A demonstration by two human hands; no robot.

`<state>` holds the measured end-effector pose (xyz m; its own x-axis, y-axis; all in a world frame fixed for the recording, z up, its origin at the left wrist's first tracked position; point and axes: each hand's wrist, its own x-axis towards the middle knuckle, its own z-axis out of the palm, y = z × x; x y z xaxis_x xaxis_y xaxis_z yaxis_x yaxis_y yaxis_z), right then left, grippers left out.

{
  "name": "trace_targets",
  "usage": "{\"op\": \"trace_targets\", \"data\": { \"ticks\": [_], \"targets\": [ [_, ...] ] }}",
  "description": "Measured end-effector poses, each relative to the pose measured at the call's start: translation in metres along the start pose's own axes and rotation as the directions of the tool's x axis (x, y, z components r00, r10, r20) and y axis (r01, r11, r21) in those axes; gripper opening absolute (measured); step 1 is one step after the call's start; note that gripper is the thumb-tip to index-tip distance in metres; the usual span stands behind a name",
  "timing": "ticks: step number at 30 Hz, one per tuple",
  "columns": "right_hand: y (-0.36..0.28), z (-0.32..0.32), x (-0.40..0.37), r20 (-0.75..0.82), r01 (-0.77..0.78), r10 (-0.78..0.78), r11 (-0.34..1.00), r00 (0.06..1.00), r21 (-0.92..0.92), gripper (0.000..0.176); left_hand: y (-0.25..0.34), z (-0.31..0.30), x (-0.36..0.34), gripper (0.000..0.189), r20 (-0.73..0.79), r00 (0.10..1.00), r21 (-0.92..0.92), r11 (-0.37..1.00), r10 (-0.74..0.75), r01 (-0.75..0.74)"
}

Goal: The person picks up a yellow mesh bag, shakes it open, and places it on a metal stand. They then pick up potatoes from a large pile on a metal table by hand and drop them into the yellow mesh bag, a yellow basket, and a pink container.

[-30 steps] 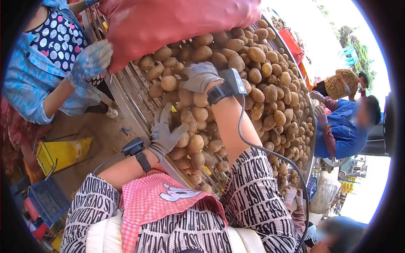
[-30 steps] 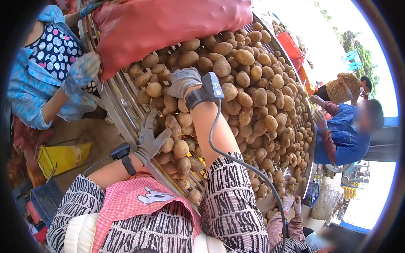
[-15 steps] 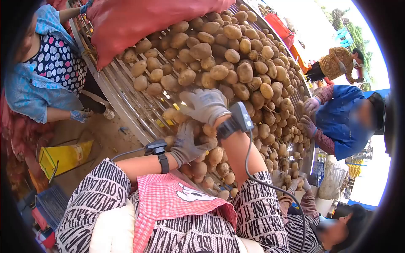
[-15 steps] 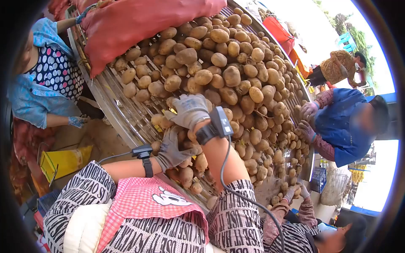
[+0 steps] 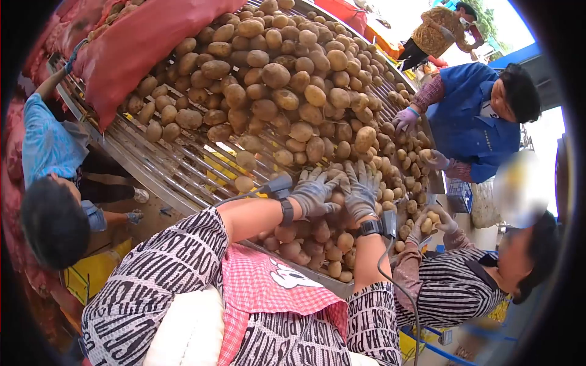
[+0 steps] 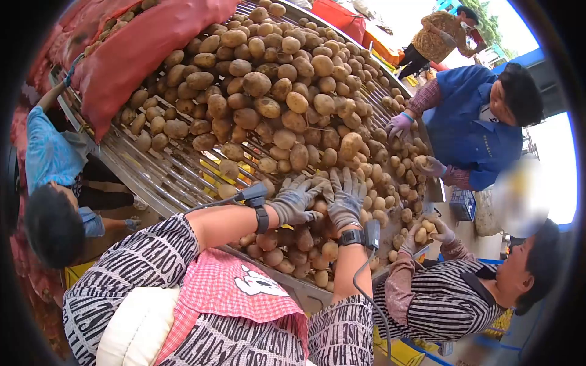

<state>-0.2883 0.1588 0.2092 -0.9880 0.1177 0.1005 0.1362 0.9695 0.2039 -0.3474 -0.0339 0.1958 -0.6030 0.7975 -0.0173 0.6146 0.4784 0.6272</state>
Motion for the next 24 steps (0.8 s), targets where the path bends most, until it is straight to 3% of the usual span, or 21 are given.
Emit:
{"op": "trace_targets", "data": {
  "ticks": [2, 3, 4, 6, 7, 8, 9, 10, 11, 12, 14, 15, 17, 18, 20, 24],
  "targets": [
    [0.023, 0.012, -0.027, 0.138, -0.166, 0.163, 0.986, 0.977, 0.007, 0.055, 0.017, -0.015, 0.023, 0.084, 0.238, 0.971, -0.159, 0.987, 0.001, 0.038],
    [0.030, 0.011, -0.037, 0.139, -0.184, 0.183, 0.983, 0.973, 0.000, 0.055, 0.021, -0.022, 0.036, 0.080, 0.333, 0.943, -0.139, 0.990, 0.021, 0.027],
    [0.035, 0.009, -0.046, 0.206, -0.248, 0.243, 0.969, 0.948, -0.004, 0.055, 0.017, -0.016, 0.044, 0.070, 0.325, 0.941, -0.310, 0.951, 0.091, 0.015],
    [0.038, 0.008, -0.071, 0.285, -0.335, 0.324, 0.942, 0.902, -0.011, 0.055, -0.009, -0.017, 0.053, 0.060, 0.281, 0.880, -0.475, 0.853, 0.382, -0.218],
    [0.036, 0.003, -0.082, 0.204, -0.464, 0.422, 0.847, 0.883, 0.258, 0.056, -0.008, -0.028, 0.039, 0.056, 0.197, 0.940, -0.728, 0.684, 0.277, -0.049],
    [0.029, -0.004, -0.095, 0.149, -0.528, 0.536, 0.674, 0.831, 0.516, 0.057, -0.008, -0.049, 0.022, 0.053, 0.167, 0.976, -0.902, 0.422, 0.139, 0.094],
    [0.010, -0.029, -0.104, 0.086, -0.484, 0.541, 0.656, 0.836, 0.579, 0.057, -0.022, -0.064, 0.004, 0.057, 0.031, 0.992, -0.688, 0.723, 0.120, -0.066],
    [-0.007, -0.039, -0.116, 0.038, -0.439, 0.528, 0.662, 0.849, 0.607, 0.055, -0.040, -0.080, -0.013, 0.061, -0.108, 0.981, -0.355, 0.915, 0.161, -0.189],
    [-0.028, -0.046, -0.129, 0.005, -0.394, 0.512, 0.654, 0.859, 0.646, 0.064, -0.054, -0.091, -0.038, 0.065, -0.167, 0.972, -0.183, 0.964, 0.163, -0.193],
    [-0.048, -0.042, -0.145, 0.006, -0.367, 0.461, 0.699, 0.887, 0.614, 0.071, -0.064, -0.096, -0.067, 0.069, -0.226, 0.958, -0.005, 0.983, 0.178, -0.184],
    [-0.092, -0.047, -0.171, 0.075, -0.341, 0.361, 0.763, 0.929, 0.549, 0.088, -0.078, -0.097, -0.116, 0.081, -0.055, 0.969, -0.062, 0.968, 0.240, -0.243],
    [-0.112, -0.052, -0.177, 0.175, -0.348, 0.307, 0.715, 0.936, 0.607, 0.092, -0.082, -0.088, -0.136, 0.081, -0.040, 0.969, -0.065, 0.967, 0.244, -0.247],
    [-0.151, -0.031, -0.191, 0.194, -0.342, 0.282, 0.804, 0.940, 0.487, 0.101, -0.091, -0.069, -0.163, 0.085, 0.253, 0.916, 0.180, 0.914, 0.313, -0.362],
    [-0.160, -0.037, -0.191, 0.202, -0.326, 0.264, 0.857, 0.943, 0.399, 0.104, -0.085, -0.067, -0.162, 0.085, 0.261, 0.915, 0.182, 0.915, 0.309, -0.361],
    [-0.162, -0.030, -0.185, 0.237, -0.374, 0.300, 0.835, 0.924, 0.404, 0.104, -0.064, -0.059, -0.149, 0.086, 0.274, 0.946, 0.321, 0.911, 0.173, -0.259],
    [-0.153, -0.035, -0.167, 0.286, -0.436, 0.339, 0.793, 0.896, 0.426, 0.102, -0.068, -0.033, -0.131, 0.085, 0.222, 0.943, 0.352, 0.882, 0.247, -0.314]
  ]
}}
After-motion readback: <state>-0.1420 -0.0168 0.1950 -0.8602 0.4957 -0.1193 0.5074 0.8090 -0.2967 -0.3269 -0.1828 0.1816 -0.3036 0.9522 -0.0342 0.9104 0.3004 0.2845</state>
